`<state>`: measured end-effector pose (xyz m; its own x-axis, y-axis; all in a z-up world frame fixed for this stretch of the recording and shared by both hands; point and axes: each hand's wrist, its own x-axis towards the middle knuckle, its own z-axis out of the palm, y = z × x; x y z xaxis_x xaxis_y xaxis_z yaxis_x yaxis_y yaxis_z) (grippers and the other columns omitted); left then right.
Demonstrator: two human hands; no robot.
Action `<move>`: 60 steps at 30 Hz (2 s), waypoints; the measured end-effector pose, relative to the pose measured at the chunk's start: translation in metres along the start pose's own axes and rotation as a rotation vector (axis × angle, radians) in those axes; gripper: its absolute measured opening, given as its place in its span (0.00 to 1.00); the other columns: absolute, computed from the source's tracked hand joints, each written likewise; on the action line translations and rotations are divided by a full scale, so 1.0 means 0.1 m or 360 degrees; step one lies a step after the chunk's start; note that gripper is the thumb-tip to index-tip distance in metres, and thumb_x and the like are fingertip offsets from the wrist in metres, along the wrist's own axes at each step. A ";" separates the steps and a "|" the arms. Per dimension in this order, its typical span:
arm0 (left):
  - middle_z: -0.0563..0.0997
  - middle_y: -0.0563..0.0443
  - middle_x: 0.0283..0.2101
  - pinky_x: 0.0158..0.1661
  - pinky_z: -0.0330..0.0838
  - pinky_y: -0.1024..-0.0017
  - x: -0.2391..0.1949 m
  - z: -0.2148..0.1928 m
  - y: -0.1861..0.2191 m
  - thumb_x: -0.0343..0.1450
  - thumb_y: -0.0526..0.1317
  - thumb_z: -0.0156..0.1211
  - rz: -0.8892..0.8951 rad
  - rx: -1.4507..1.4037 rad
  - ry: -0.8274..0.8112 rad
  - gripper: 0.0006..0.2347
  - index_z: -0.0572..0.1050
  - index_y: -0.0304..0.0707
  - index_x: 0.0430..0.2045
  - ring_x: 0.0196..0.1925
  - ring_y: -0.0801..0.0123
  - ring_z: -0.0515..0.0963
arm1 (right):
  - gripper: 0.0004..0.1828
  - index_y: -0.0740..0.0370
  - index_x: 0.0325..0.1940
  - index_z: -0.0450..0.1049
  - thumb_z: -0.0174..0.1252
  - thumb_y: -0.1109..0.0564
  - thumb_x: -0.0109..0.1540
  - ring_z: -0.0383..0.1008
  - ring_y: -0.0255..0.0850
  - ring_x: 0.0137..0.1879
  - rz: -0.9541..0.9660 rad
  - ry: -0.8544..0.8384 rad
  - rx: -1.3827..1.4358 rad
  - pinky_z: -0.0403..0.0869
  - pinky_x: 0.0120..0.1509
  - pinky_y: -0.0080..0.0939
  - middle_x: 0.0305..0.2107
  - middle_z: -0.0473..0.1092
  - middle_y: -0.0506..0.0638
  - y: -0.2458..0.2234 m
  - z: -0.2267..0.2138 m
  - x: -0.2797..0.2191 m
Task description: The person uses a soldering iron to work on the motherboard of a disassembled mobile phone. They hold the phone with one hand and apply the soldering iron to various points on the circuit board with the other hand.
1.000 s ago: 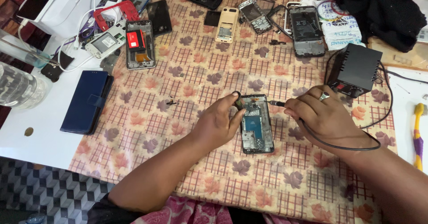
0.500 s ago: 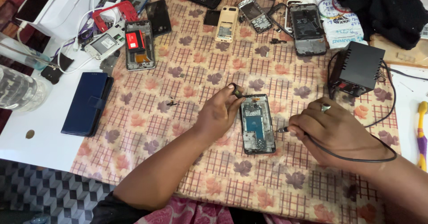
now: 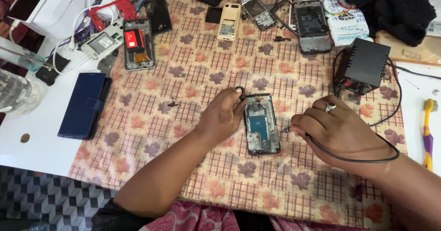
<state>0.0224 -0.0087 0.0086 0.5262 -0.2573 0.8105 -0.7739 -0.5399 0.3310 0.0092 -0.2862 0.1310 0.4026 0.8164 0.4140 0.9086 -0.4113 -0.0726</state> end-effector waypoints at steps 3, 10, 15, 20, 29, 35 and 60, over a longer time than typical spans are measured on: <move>0.78 0.40 0.40 0.37 0.77 0.63 -0.01 0.00 -0.01 0.73 0.22 0.63 0.0000 -0.0042 -0.0016 0.33 0.48 0.48 0.65 0.40 0.54 0.81 | 0.08 0.66 0.37 0.75 0.64 0.62 0.55 0.74 0.51 0.37 -0.0030 -0.0036 -0.0074 0.71 0.47 0.52 0.27 0.74 0.53 0.01 -0.01 -0.01; 0.76 0.43 0.38 0.35 0.75 0.62 -0.01 -0.01 -0.03 0.73 0.21 0.63 0.0053 -0.0053 -0.0005 0.34 0.47 0.48 0.66 0.37 0.55 0.79 | 0.08 0.65 0.37 0.74 0.64 0.62 0.56 0.73 0.49 0.37 -0.0030 0.0024 0.0073 0.70 0.49 0.51 0.30 0.74 0.52 -0.05 0.03 -0.01; 0.75 0.43 0.36 0.35 0.73 0.60 0.02 -0.03 -0.02 0.73 0.21 0.63 0.0089 -0.0005 0.0001 0.33 0.47 0.47 0.65 0.35 0.53 0.77 | 0.09 0.65 0.38 0.75 0.63 0.63 0.55 0.72 0.49 0.37 -0.0005 0.0014 0.0039 0.70 0.50 0.52 0.29 0.73 0.52 -0.02 0.05 0.00; 0.76 0.40 0.39 0.40 0.77 0.57 0.06 -0.13 0.07 0.73 0.23 0.63 0.0091 0.0029 -0.0018 0.30 0.51 0.44 0.63 0.39 0.49 0.79 | 0.09 0.67 0.38 0.75 0.64 0.61 0.57 0.72 0.50 0.39 -0.0086 0.0081 -0.0147 0.70 0.50 0.53 0.31 0.72 0.53 0.06 0.08 -0.01; 0.80 0.37 0.44 0.38 0.81 0.61 -0.05 -0.28 0.27 0.77 0.32 0.61 -0.0347 -0.0028 -0.0406 0.24 0.54 0.38 0.64 0.38 0.53 0.83 | 0.08 0.66 0.39 0.74 0.65 0.64 0.59 0.71 0.48 0.39 0.0055 0.0267 -0.0120 0.68 0.50 0.51 0.33 0.73 0.52 0.25 0.25 -0.01; 0.81 0.35 0.44 0.36 0.81 0.60 -0.13 -0.29 0.38 0.77 0.34 0.61 -0.0436 -0.0258 -0.0505 0.25 0.53 0.38 0.65 0.39 0.51 0.85 | 0.07 0.66 0.42 0.73 0.63 0.67 0.61 0.72 0.49 0.38 0.0243 0.0365 0.0074 0.70 0.48 0.49 0.32 0.72 0.53 0.37 0.41 -0.03; 0.78 0.35 0.53 0.51 0.83 0.66 -0.29 -0.04 0.21 0.77 0.26 0.59 -0.0538 -0.0932 -0.0166 0.29 0.47 0.42 0.68 0.56 0.56 0.83 | 0.14 0.67 0.52 0.70 0.49 0.52 0.73 0.77 0.36 0.43 0.0738 0.0550 0.0807 0.74 0.45 0.34 0.39 0.73 0.54 0.47 0.60 -0.28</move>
<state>-0.0103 -0.0093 -0.0055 0.7812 -0.2427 0.5752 -0.6084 -0.0895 0.7885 0.0467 -0.3043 0.0618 0.7729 0.3984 0.4939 0.6288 -0.3764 -0.6804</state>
